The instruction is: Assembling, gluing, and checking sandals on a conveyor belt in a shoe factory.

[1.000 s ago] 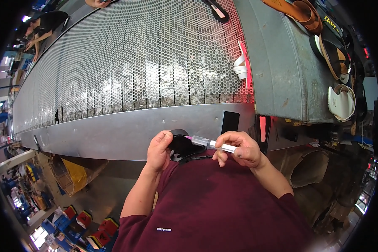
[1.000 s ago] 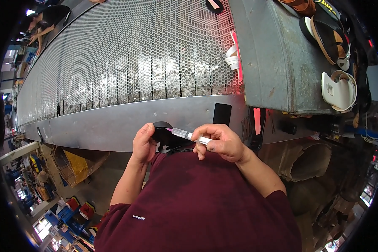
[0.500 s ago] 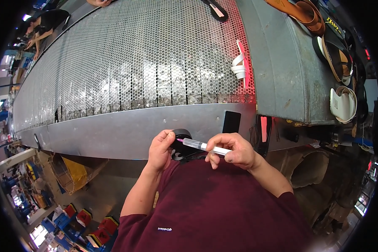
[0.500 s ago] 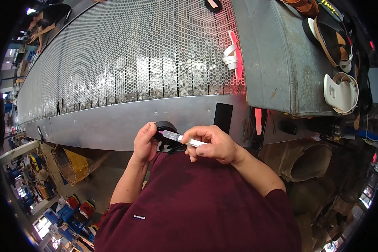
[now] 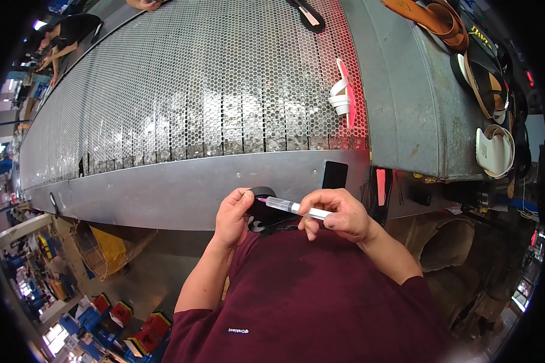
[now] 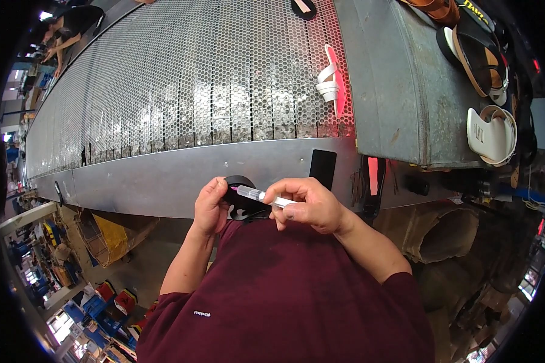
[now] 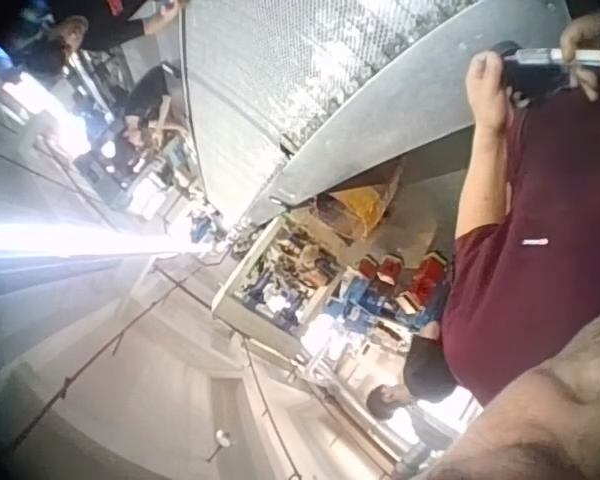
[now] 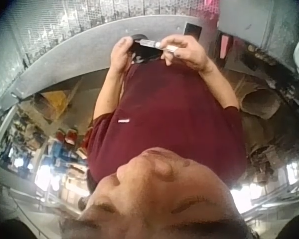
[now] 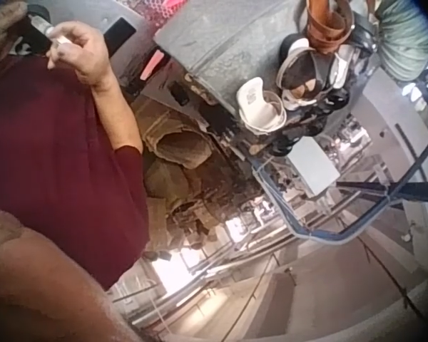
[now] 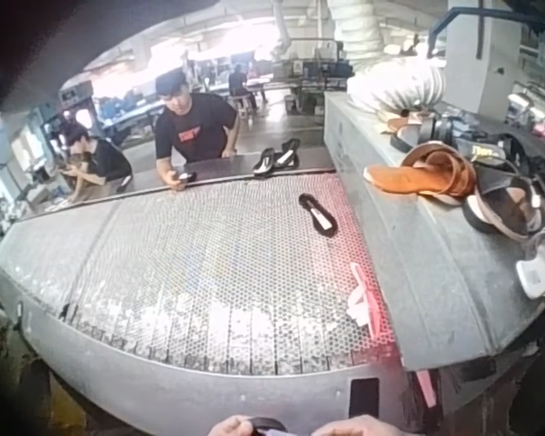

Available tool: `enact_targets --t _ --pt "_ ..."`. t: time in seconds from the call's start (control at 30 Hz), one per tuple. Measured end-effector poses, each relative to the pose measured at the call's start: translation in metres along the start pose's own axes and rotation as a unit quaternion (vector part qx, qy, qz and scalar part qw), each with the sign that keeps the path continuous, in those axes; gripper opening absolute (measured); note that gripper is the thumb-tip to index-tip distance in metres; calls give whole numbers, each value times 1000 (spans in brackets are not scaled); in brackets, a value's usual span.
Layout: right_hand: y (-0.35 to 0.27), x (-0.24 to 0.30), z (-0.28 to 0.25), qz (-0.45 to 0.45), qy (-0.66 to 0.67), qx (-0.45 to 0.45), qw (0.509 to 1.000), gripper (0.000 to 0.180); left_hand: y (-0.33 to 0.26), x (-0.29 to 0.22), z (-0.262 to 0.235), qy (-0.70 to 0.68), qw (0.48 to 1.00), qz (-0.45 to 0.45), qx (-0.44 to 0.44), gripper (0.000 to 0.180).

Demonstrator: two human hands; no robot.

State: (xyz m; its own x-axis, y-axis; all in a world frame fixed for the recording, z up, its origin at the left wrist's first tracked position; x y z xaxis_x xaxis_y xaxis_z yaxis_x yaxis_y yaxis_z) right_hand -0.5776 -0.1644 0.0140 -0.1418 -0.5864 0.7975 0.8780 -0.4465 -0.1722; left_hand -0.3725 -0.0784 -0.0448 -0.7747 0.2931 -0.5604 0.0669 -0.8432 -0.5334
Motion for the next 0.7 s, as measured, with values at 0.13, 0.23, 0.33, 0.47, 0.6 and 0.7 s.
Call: enact_targets --t 0.13,0.23,0.33,0.47,0.6,0.7 --pt "-6 3 -5 10 -23 -29 999 45 0 2 7 -2 1000 3 5 21" --pt "-10 4 -10 7 -23 -34 999 44 1 3 9 -9 1000 2 15 21" --pt "-14 4 -14 2 -22 -37 999 45 3 7 7 -9 1000 1 24 21" --pt "-19 4 -19 -2 -11 -36 999 49 4 10 10 13 1000 2 13 21" --pt "-23 3 -24 -14 -9 -32 999 51 5 13 14 31 1000 1 4 23" --pt "-27 3 -28 -19 3 -30 999 52 6 15 15 27 1000 3 5 23"
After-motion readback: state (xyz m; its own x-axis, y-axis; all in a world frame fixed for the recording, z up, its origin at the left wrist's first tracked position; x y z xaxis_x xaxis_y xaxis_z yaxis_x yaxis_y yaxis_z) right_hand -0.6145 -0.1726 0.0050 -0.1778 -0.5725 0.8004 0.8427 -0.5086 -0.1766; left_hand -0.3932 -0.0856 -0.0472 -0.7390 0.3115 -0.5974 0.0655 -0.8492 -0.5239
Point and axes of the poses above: each hand's wrist, its own y-axis towards the middle knuckle, its own z-axis out of the palm, x = y × z, the point moved 3 cm from there along y, towards the middle knuckle, and after that the axes turned 8 degrees about -y, right-handed, at the moved point
